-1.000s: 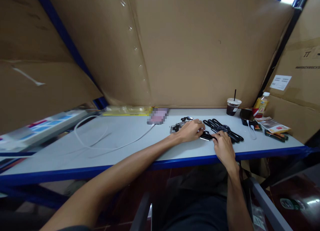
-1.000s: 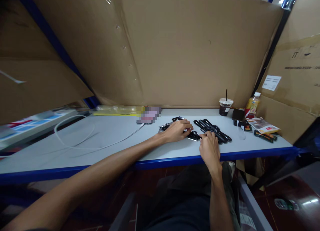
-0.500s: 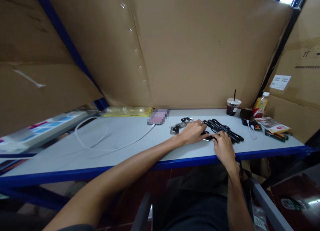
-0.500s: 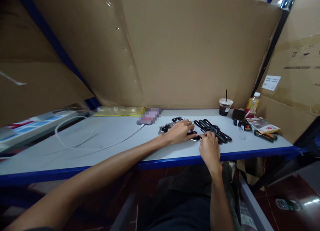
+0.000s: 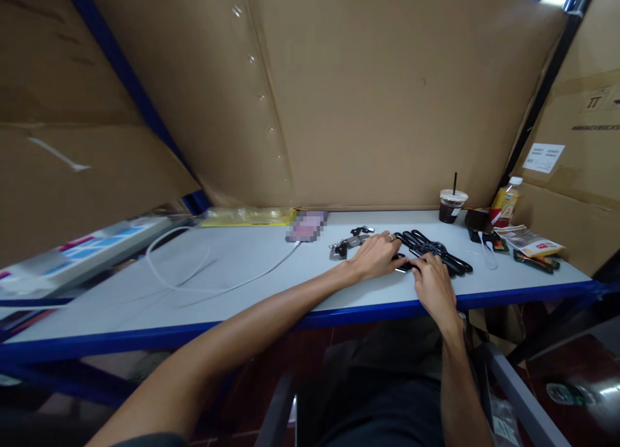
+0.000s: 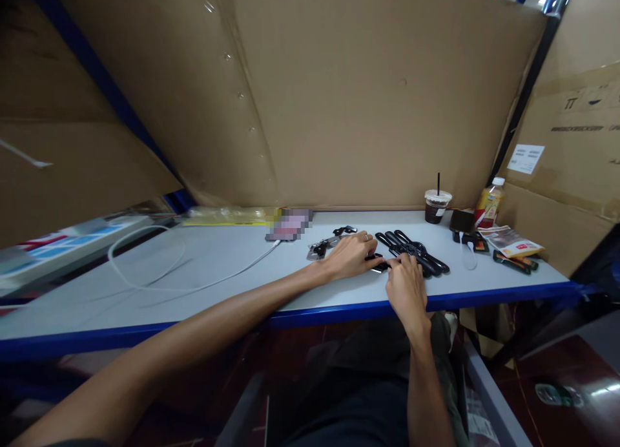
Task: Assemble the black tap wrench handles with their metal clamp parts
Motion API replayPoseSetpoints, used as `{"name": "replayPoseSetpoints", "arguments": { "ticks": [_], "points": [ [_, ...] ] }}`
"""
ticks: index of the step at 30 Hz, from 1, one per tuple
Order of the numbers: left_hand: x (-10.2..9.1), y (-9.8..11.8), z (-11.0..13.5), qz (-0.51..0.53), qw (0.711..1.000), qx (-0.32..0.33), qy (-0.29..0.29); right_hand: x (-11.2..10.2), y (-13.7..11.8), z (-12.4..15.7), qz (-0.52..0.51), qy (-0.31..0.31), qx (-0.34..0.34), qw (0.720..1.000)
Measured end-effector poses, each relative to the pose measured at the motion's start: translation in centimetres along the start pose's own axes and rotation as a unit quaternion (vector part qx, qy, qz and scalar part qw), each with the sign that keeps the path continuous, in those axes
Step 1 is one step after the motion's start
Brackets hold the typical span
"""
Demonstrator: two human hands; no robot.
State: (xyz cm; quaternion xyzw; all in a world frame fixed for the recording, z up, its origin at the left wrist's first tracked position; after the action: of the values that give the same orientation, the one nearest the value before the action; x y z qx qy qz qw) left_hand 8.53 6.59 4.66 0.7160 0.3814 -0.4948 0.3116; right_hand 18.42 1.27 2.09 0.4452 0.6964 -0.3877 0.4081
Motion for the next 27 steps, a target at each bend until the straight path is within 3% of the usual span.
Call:
{"name": "replayPoseSetpoints", "arguments": {
  "ticks": [12,27],
  "points": [
    [-0.2,0.14,0.26,0.031,0.999,0.016,-0.002,0.2,0.04,-0.02,0.005,0.007,-0.012,1.0],
    [-0.29,0.62,0.57,0.111,0.986,0.122,0.001,0.34,0.2,0.03,0.004,0.014,-0.019,1.0]
  ]
}}
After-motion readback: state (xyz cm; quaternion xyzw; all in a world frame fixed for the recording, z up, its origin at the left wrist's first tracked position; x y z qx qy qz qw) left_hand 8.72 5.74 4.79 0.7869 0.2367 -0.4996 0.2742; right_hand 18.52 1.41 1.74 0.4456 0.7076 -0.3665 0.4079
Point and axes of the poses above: each hand's wrist, its own z-axis away from the middle knuckle, its own x-axis out of the palm, y = z × x, the point moved 10 cm from there along -z, towards the middle knuckle, and after that the axes turned 11 degrees about -x, right-handed, at the moved point
